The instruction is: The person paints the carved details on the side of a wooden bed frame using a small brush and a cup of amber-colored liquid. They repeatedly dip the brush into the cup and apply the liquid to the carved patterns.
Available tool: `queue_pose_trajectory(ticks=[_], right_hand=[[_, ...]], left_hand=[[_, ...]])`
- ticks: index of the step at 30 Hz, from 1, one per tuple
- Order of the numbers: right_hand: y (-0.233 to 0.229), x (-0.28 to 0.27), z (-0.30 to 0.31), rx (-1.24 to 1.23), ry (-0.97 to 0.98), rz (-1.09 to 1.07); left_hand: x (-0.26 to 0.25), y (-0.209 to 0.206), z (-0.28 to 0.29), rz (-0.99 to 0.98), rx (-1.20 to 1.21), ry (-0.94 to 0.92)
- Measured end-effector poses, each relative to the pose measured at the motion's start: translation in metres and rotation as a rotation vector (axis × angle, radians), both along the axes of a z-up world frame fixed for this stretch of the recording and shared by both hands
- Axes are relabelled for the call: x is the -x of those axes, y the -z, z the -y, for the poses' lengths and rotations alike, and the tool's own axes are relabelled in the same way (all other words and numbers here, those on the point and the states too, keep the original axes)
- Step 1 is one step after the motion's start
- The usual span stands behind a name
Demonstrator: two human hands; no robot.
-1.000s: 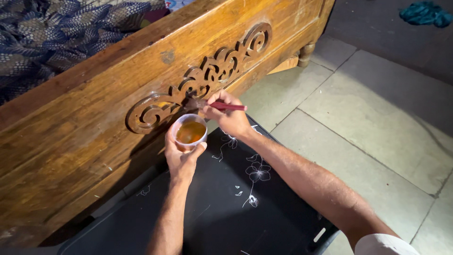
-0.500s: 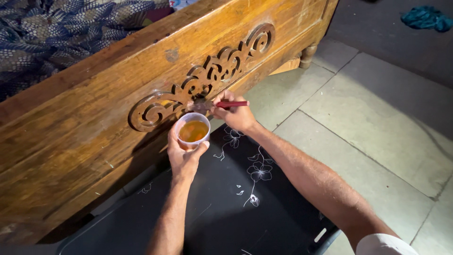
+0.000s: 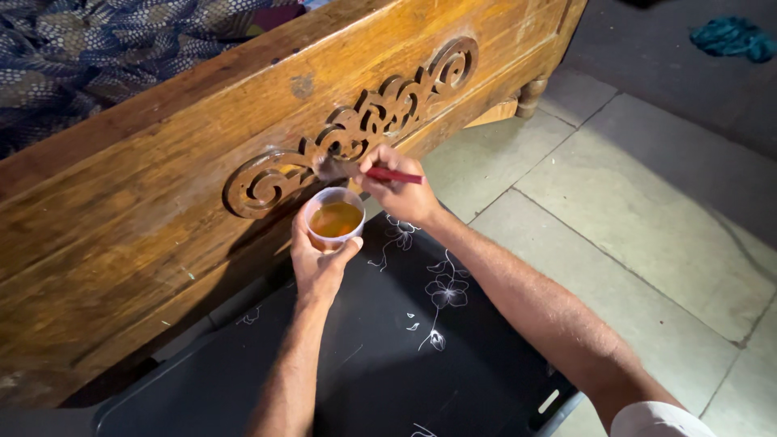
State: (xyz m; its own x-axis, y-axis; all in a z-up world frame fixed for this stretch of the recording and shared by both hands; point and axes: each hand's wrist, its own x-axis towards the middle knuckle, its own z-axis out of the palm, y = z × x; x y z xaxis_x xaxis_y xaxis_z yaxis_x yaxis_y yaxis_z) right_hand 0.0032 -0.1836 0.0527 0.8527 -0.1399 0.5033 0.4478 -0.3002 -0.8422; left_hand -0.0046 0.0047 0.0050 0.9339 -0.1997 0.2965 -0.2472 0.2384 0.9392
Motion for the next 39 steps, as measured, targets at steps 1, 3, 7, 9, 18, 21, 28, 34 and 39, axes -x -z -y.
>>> queue_pose_trajectory(ticks=[1, 3, 7, 9, 18, 21, 28, 34, 39], right_hand=[[-0.001, 0.001, 0.003, 0.091, 0.027, -0.035], [-0.004, 0.002, 0.004, 0.15, 0.023, -0.037], [-0.009, -0.001, -0.002, 0.057, -0.025, 0.091], [-0.01, -0.002, -0.007, 0.029, -0.035, 0.113], [-0.014, 0.005, 0.0, 0.246, 0.045, 0.067], [-0.021, 0.007, -0.01, 0.152, -0.023, 0.055], [-0.016, 0.004, -0.015, 0.099, 0.105, 0.203], [-0.016, 0.014, -0.016, 0.068, 0.303, 0.087], [-0.029, 0.016, -0.041, 0.086, 0.19, 0.149]], left_hand=[[0.0, 0.0, 0.0, 0.021, -0.007, -0.005], [-0.001, 0.0, 0.0, 0.036, -0.021, -0.011], [-0.001, -0.002, 0.0, 0.034, -0.005, 0.021], [0.0, -0.003, -0.001, 0.037, -0.006, 0.022], [-0.001, -0.001, -0.001, 0.034, -0.032, 0.004], [-0.003, 0.001, 0.0, 0.047, -0.01, 0.01], [-0.002, 0.002, 0.0, 0.046, 0.013, 0.015], [-0.001, 0.0, 0.0, 0.049, -0.005, 0.006], [-0.007, 0.008, 0.001, 0.062, 0.029, 0.018]])
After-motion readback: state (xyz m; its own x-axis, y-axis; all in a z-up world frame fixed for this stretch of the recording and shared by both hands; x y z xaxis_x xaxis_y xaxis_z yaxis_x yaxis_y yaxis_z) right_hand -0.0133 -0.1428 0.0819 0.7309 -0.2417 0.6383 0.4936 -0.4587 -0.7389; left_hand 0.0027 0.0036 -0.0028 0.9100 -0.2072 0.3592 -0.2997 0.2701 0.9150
